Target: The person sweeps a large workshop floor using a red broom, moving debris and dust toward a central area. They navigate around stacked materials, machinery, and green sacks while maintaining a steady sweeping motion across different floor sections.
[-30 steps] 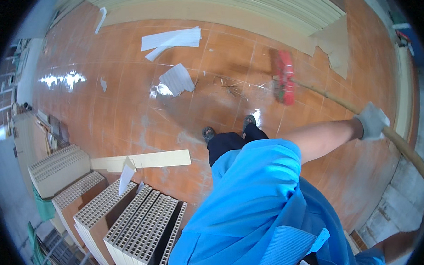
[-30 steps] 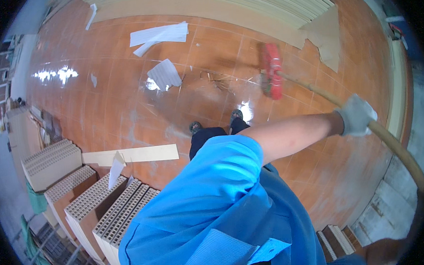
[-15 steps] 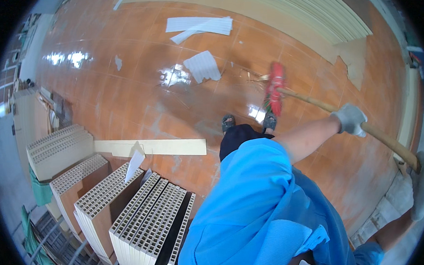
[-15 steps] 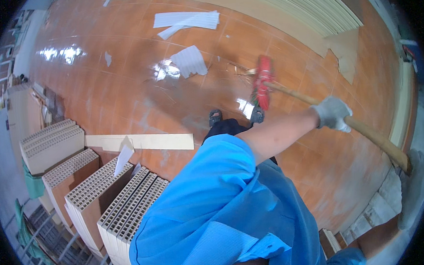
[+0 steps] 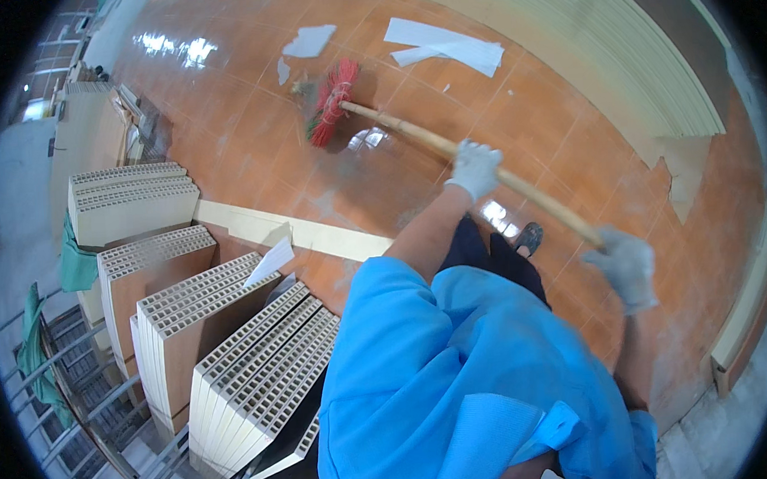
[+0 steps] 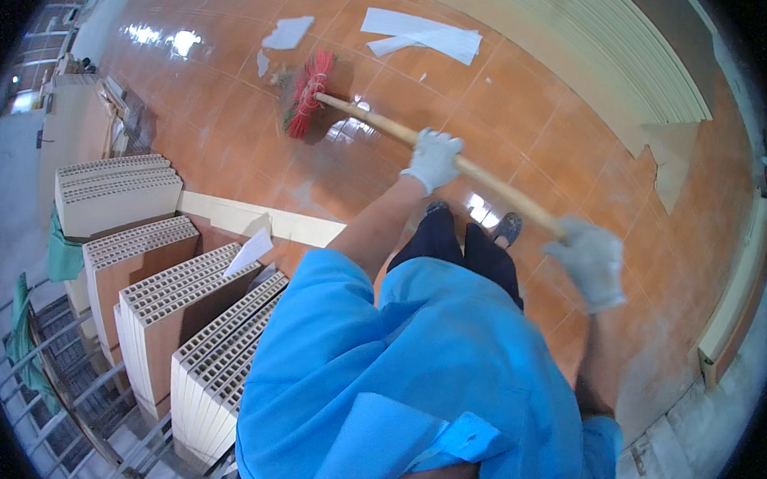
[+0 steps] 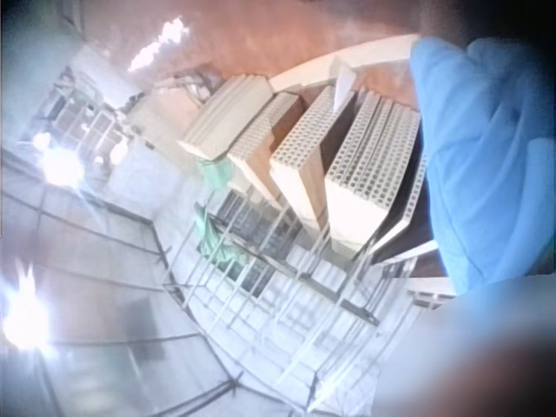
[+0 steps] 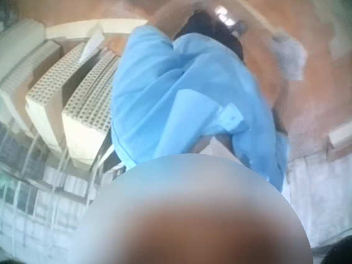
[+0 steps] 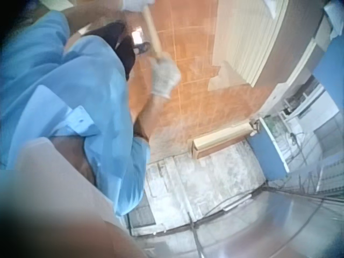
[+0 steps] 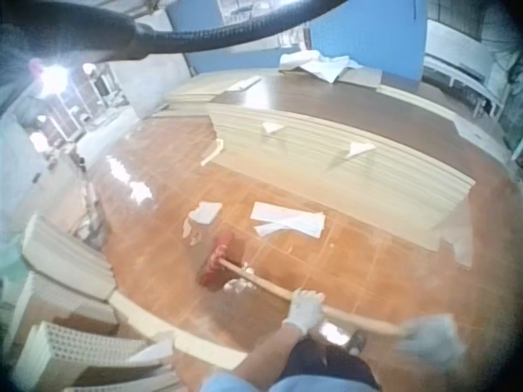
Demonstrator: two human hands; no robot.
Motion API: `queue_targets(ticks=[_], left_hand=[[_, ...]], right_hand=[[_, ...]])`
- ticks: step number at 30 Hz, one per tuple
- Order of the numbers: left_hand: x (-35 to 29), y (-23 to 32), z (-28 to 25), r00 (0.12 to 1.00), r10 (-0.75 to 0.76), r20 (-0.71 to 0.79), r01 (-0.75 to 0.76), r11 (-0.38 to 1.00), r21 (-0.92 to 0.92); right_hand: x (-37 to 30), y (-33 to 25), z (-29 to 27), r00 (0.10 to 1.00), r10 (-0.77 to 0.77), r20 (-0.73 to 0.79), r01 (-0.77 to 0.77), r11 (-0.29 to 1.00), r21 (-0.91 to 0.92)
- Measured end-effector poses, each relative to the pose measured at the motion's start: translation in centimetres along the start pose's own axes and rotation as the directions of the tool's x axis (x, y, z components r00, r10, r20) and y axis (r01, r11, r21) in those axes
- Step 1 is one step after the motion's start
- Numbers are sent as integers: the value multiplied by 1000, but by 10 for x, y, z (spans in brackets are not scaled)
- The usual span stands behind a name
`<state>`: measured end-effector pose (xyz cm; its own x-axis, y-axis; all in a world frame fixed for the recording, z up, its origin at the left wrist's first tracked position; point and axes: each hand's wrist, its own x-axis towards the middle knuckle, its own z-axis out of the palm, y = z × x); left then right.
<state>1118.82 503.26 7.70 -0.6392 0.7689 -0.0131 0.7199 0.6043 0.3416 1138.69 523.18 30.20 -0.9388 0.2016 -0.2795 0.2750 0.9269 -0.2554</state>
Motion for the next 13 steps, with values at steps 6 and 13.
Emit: queue_targets(ticks=[6, 13], left_hand=[[35, 155, -52, 953, 287, 98, -227, 889, -399], [96, 343, -86, 756, 643, -123, -562, 541, -625]], right_hand=[[-111, 55, -161, 980, 181, -84, -196, 957, -215], [-239, 92, -282, 790, 561, -248, -613, 736, -287]])
